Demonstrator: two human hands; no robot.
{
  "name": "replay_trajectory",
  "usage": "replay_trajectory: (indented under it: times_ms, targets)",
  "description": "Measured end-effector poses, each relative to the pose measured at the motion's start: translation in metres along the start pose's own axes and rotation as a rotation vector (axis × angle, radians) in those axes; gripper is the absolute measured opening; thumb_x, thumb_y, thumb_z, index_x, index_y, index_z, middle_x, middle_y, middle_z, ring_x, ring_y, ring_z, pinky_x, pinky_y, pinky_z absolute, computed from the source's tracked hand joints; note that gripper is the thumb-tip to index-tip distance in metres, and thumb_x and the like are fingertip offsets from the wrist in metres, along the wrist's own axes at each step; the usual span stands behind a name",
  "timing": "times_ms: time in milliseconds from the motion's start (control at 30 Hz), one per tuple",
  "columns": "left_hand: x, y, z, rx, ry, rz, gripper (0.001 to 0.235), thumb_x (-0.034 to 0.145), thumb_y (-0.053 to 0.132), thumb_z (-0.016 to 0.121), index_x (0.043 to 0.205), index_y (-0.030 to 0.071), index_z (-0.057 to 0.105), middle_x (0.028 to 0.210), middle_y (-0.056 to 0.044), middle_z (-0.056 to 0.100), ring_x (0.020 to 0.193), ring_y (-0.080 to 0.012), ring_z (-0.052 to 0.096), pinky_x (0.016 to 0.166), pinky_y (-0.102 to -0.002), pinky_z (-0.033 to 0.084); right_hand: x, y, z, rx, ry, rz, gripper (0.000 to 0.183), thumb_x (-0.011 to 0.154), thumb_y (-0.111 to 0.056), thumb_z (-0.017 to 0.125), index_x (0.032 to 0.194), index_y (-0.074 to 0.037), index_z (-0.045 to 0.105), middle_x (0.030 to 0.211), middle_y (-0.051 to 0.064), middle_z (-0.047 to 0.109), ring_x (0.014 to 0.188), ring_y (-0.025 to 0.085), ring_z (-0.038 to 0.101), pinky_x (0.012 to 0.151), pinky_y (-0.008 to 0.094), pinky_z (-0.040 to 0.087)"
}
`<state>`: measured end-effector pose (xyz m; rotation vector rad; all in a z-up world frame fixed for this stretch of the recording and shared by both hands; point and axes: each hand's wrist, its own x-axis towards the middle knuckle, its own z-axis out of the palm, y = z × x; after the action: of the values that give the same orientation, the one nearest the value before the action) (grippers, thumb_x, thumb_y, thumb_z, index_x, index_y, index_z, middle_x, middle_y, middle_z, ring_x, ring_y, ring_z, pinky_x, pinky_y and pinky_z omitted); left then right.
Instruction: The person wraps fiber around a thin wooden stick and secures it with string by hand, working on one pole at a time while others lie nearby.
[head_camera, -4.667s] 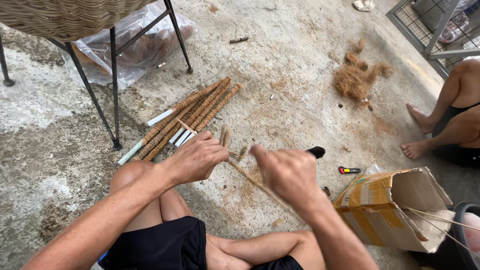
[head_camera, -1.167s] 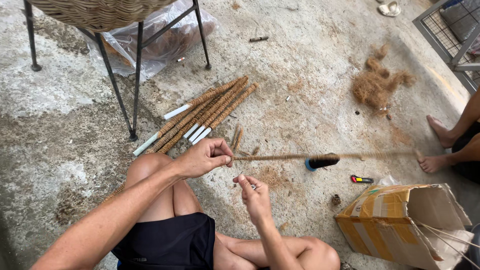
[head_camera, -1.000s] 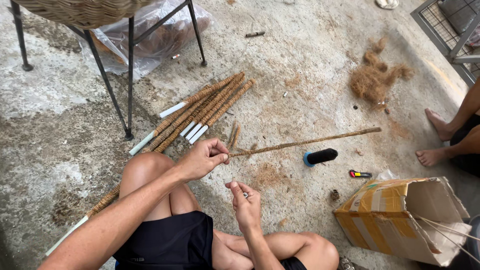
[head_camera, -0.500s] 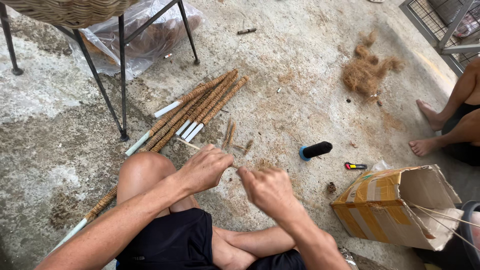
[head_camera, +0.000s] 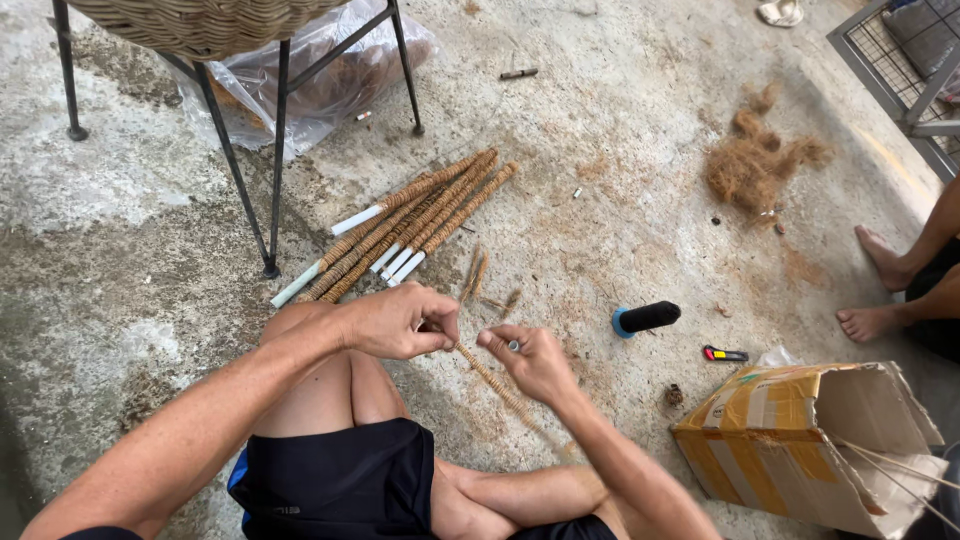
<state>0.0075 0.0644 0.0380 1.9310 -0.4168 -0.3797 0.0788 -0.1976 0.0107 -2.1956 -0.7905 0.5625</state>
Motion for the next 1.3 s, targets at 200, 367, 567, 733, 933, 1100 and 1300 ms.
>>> replay_trajectory:
  times_ms: [200, 367, 567, 733, 933, 1100, 1300]
  targets:
    - [0.007, -0.035, 0.017, -0.429, 0.111, 0.064, 0.008, 0.096, 0.009, 0.065, 0.1, 0.003, 0.063, 0.094, -0.007, 0.077, 0.089, -0.0114, 0.072, 0.076, -0.029, 0.058, -0.02, 0.005, 0.053, 0.6, 0.12, 0.371, 0.033, 0.099, -0.032, 0.065, 0.099, -0.002, 0.078, 0.052, -0.005, 0.044, 0.043, 0.006, 0.029, 0.04, 0.027, 0.02]
    - [0.015, -0.046, 0.036, -0.49, 0.191, -0.016, 0.008, 0.096, 0.007, 0.064, 0.103, 0.003, 0.062, 0.094, -0.008, 0.077, 0.091, -0.0106, 0.072, 0.081, -0.027, 0.059, -0.028, -0.002, 0.084, 0.977, 0.249, 0.401, 0.032, 0.1, -0.029, 0.065, 0.099, 0.002, 0.073, 0.052, -0.009, 0.032, 0.044, 0.003, 0.023, 0.042, 0.025, 0.017]
    - [0.016, -0.044, 0.049, -0.599, 0.219, -0.074, 0.016, 0.093, 0.01, 0.07, 0.105, 0.001, 0.064, 0.093, -0.01, 0.076, 0.088, -0.0114, 0.071, 0.08, -0.027, 0.059, -0.035, 0.004, 0.091, 1.021, 0.345, 0.431, 0.031, 0.101, -0.028, 0.063, 0.1, 0.002, 0.072, 0.053, -0.01, 0.033, 0.045, 0.002, 0.023, 0.042, 0.025, 0.016]
    - [0.024, -0.039, 0.059, -0.589, 0.312, -0.099, 0.021, 0.091, 0.012, 0.073, 0.106, -0.001, 0.064, 0.097, -0.01, 0.077, 0.089, -0.0102, 0.071, 0.078, -0.027, 0.058, -0.037, 0.007, 0.087, 1.007, 0.383, 0.39, 0.031, 0.101, -0.028, 0.064, 0.1, 0.002, 0.073, 0.054, -0.011, 0.031, 0.044, 0.001, 0.022, 0.04, 0.024, 0.015]
    - [0.03, -0.038, 0.065, -0.545, 0.388, -0.131, 0.018, 0.094, 0.014, 0.068, 0.105, 0.0, 0.064, 0.097, -0.009, 0.078, 0.089, -0.0092, 0.073, 0.077, -0.025, 0.059, -0.049, 0.0, 0.091, 0.685, 0.474, 0.38, 0.033, 0.099, -0.032, 0.064, 0.101, -0.003, 0.079, 0.052, -0.009, 0.038, 0.044, 0.002, 0.03, 0.041, 0.025, 0.021]
    - [0.033, -0.024, 0.073, -0.373, 0.491, -0.208, 0.015, 0.093, 0.014, 0.071, 0.099, 0.001, 0.068, 0.088, -0.009, 0.078, 0.079, -0.0108, 0.07, 0.068, -0.028, 0.057, -0.058, -0.009, 0.095, 0.333, 0.533, 0.205, 0.032, 0.102, -0.031, 0.066, 0.11, -0.004, 0.081, 0.06, -0.001, 0.062, 0.054, 0.005, 0.047, 0.047, 0.026, 0.039]
    - [0.029, -0.003, 0.078, -0.211, 0.533, -0.242, 0.011, 0.093, 0.012, 0.07, 0.099, 0.002, 0.071, 0.082, -0.012, 0.076, 0.072, -0.0157, 0.069, 0.065, -0.031, 0.054, -0.07, -0.027, 0.084, -0.159, 0.647, -0.116, 0.019, 0.101, -0.02, 0.066, 0.108, -0.005, 0.075, 0.081, 0.013, 0.077, 0.064, 0.016, 0.073, 0.052, 0.031, 0.054]
